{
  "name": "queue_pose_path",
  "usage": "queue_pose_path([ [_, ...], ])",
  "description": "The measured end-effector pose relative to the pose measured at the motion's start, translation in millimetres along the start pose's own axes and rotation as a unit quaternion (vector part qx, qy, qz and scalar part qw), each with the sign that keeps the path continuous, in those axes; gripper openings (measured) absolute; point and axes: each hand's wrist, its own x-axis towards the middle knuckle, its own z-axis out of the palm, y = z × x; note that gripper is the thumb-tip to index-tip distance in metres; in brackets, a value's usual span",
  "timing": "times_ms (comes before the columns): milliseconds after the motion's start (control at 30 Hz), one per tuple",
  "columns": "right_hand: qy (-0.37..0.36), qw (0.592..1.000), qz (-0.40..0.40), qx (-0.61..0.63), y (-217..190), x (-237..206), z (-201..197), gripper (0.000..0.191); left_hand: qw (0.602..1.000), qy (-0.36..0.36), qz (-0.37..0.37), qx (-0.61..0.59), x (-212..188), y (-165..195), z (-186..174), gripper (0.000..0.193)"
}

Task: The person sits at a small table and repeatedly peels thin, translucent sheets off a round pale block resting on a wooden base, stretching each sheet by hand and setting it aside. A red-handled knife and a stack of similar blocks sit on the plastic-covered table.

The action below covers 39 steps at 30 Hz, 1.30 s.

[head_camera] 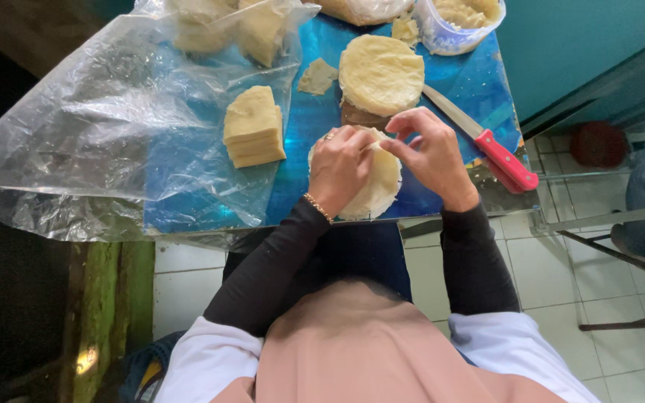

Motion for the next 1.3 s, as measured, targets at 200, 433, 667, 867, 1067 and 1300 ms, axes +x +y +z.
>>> queue_pose_path([
  [200, -0.011, 0.997, 0.054, 0.049, 10.5, -22.6, 14.9, 0.026, 0.983, -0.009, -0.096, -0.158, -11.0, -10.7, -4.1, 0.009],
  [433, -0.038, 0.935, 0.184, 0.301, 15.1, -30.0, 26.4, 0.024, 0.947, -0.028, -0.178, -0.265, -12.2, -5.2, -17.5, 0.011],
  [667, -0.057, 0.962, 0.141, 0.229, 24.1, -7.6, 25.6, 0.021, 0.991, -0.027, 0.016, -0.131, -20.4, 5.1, -32.3, 0.014],
  [867, -0.079, 0.928, 0.214, 0.294, 35.3, -3.5, 19.2, 0.018, 0.984, -0.036, 0.062, -0.160, -23.1, 7.8, -45.8, 0.016],
  [1067, -0.065, 0.902, 0.223, 0.363, 35.9, -3.0, 24.7, 0.016, 0.982, -0.050, 0.123, -0.131, -26.7, 8.7, -60.2, 0.018],
  [1300, -0.066, 0.890, 0.234, 0.385, 26.5, -5.0, 19.8, 0.018, 0.981, -0.041, 0.105, -0.156, -29.9, 5.2, -64.8, 0.018],
])
